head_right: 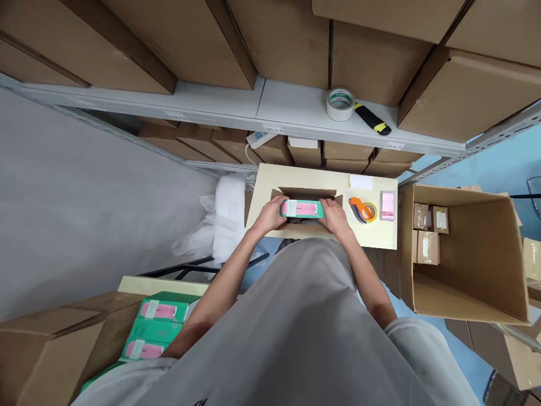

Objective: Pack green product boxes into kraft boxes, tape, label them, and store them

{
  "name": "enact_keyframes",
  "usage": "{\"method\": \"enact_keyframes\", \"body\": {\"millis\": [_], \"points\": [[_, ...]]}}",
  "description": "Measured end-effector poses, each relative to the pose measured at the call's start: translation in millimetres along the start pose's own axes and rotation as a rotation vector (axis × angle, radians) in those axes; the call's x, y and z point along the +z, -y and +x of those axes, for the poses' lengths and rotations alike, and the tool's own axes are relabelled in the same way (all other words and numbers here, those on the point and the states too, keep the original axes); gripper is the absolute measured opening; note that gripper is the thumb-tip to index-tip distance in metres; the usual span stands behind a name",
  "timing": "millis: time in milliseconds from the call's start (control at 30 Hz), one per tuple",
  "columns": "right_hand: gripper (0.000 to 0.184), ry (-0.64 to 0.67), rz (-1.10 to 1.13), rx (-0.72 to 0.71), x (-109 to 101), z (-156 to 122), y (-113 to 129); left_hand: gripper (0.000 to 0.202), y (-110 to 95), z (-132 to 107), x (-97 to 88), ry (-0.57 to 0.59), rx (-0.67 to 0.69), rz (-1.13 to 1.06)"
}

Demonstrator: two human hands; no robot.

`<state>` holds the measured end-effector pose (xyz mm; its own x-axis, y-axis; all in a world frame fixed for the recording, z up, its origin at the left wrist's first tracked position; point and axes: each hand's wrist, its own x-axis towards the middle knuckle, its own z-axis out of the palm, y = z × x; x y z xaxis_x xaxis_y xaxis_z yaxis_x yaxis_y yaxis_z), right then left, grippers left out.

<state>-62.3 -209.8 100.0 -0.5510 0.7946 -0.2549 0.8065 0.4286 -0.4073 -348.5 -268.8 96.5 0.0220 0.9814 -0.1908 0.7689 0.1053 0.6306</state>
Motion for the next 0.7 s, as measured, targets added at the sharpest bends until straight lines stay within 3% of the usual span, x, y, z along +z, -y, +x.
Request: {"method": "enact_keyframes", "body": {"millis": [200,333,433,533,633,700], "points": [[0.031,0.08,-0.208,-0.026,4.4,6.1,7.7,0.078,6.3,7.3,24.1,0.067,0.097,0.015],[0.034,0.076,-0.201,-0.031,0.4,4.7,13.5,0.068,8.8,10.7,34.1,0.136,0.062,0.088],[0.038,-0.029,-0.125,-0.028,-4.3,-7.4,13.0,0.059,9.0,9.4,35.8,0.138,0.025,0.107],[0.035,-0.188,-0.052,0.005,-7.2,-27.1,6.9,0.061,6.4,-1.8,31.7,0.028,0.05,0.093],[0.028,-0.329,-0.027,0.094,-4.9,-44.3,-3.3,0.055,3.8,-21.0,22.2,-0.2,0.041,0.106],[0.023,-0.382,-0.007,0.148,-0.3,-50.8,-9.7,0.053,3.6,-32.9,15.2,-0.368,-0.038,0.125]]}}
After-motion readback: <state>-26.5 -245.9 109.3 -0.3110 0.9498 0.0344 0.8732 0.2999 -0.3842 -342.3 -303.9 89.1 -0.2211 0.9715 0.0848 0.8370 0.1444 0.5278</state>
